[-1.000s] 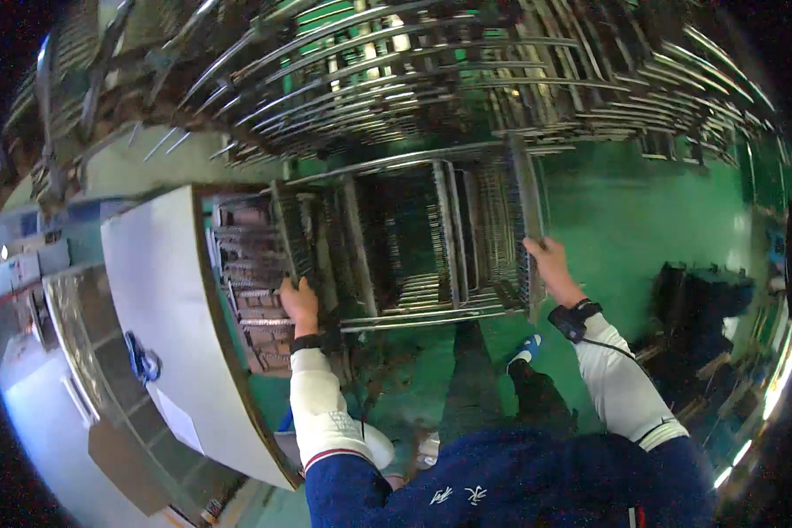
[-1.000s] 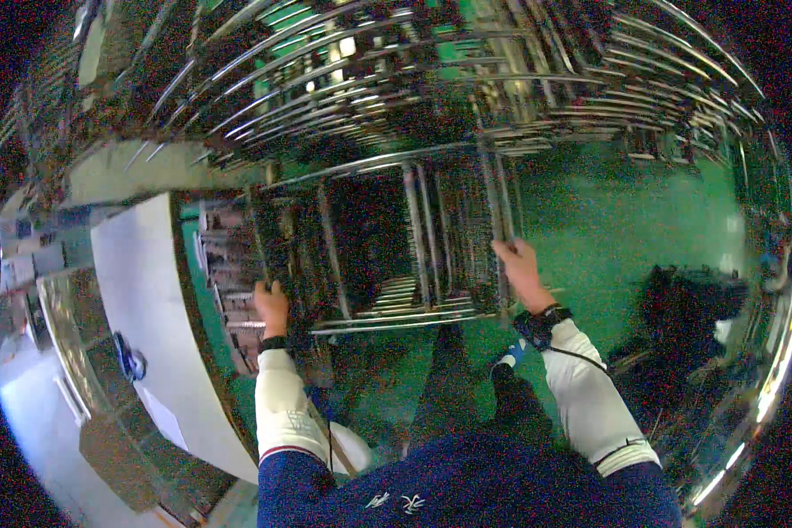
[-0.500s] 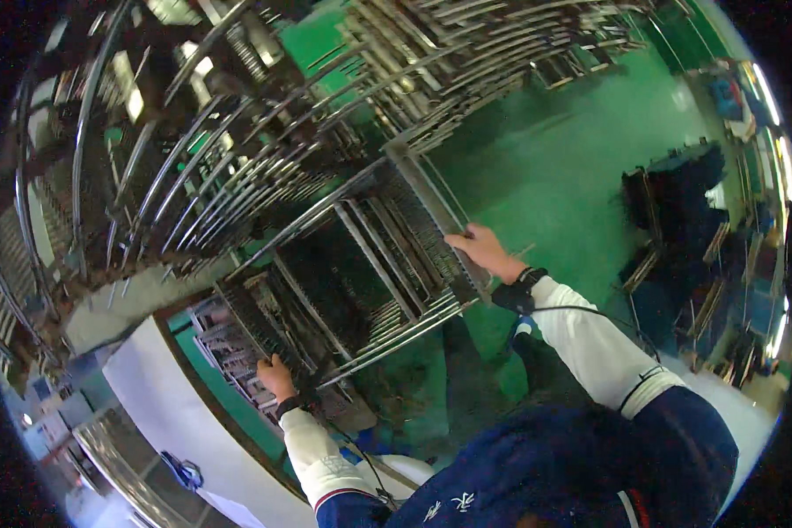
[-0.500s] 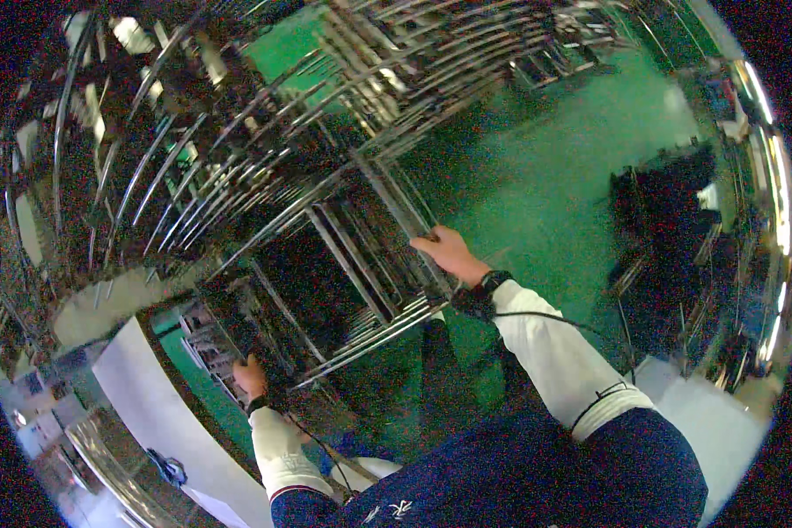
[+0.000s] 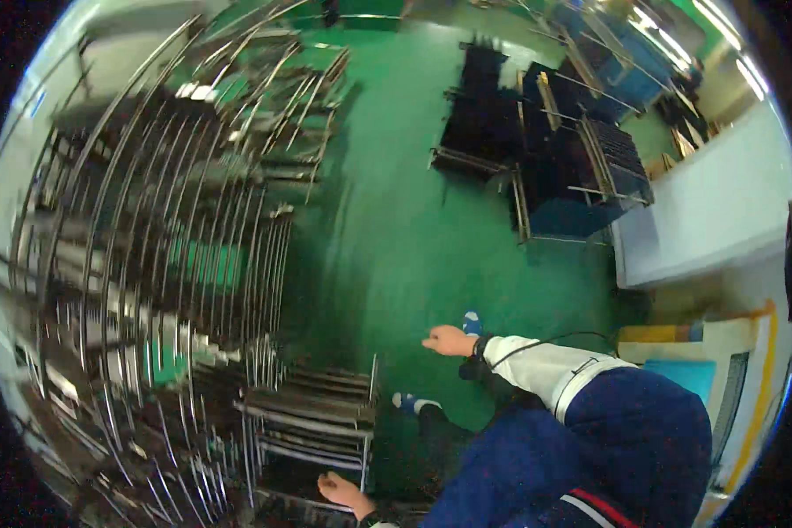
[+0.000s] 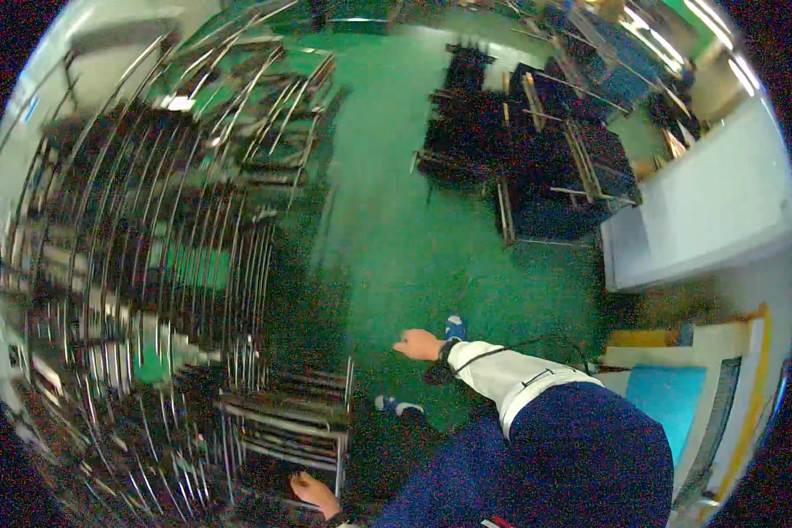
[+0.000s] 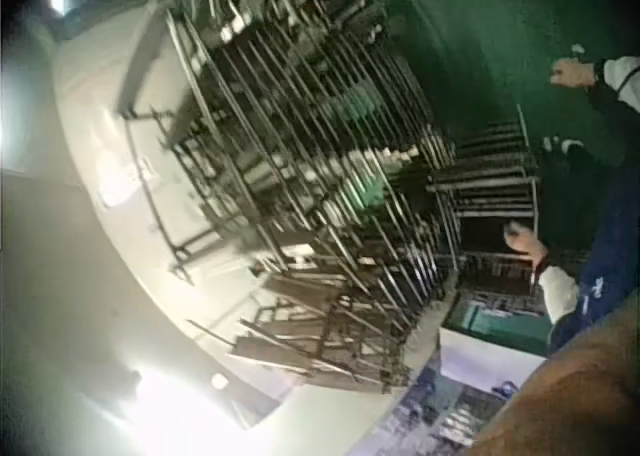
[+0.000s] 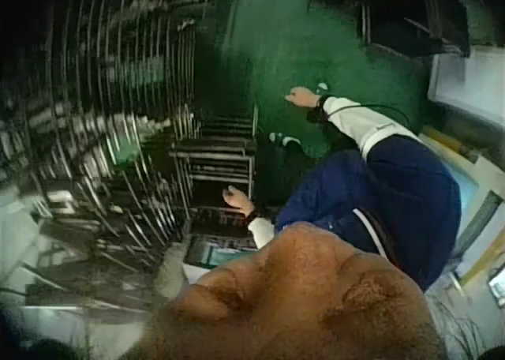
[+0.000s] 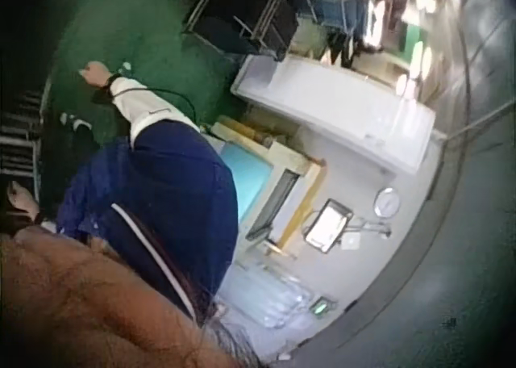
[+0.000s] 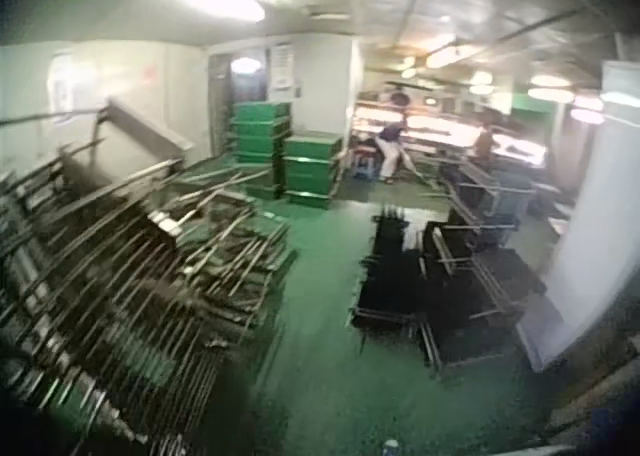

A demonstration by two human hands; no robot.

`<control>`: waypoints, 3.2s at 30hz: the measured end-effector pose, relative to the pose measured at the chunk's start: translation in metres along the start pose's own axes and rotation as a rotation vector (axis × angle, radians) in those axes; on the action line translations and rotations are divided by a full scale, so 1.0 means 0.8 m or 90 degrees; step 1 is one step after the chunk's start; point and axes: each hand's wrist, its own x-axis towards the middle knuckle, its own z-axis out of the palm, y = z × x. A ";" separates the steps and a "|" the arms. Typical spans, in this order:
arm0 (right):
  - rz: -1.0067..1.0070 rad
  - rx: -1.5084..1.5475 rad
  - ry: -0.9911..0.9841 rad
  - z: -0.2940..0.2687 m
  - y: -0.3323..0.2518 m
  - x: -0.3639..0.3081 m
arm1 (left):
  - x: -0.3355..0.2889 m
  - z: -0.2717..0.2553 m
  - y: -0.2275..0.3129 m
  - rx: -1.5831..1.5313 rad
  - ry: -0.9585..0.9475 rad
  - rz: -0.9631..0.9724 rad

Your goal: The recorder moves PCB panels from storage racks into a processing machine and organizes metal drying racks.

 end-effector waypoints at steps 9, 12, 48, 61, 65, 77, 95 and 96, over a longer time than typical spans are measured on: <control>0.200 -0.057 -0.001 -0.274 0.242 -0.096 | -0.083 0.208 0.315 -0.112 -0.348 0.164; 0.346 0.071 0.159 -0.349 0.298 -0.151 | -0.134 0.280 0.410 -0.148 -0.431 0.222; 0.574 0.186 0.726 -0.795 0.738 -0.279 | -0.546 0.807 1.135 0.030 -1.039 0.414; 0.459 0.161 0.864 -1.111 0.993 -0.159 | -0.811 0.866 1.218 -0.209 -1.070 -0.037; 0.521 0.222 0.713 -1.124 0.984 -0.133 | -0.809 0.875 1.225 -0.210 -1.092 -0.204; 0.603 0.450 0.664 -0.959 0.921 -0.265 | -0.784 0.886 1.227 -0.062 -1.141 -0.179; 0.859 1.210 0.940 -0.421 0.633 -0.397 | -0.982 0.773 1.063 0.321 -1.282 0.273; 0.806 1.308 0.981 -0.395 0.622 -0.403 | -1.002 0.763 1.045 0.319 -1.275 0.282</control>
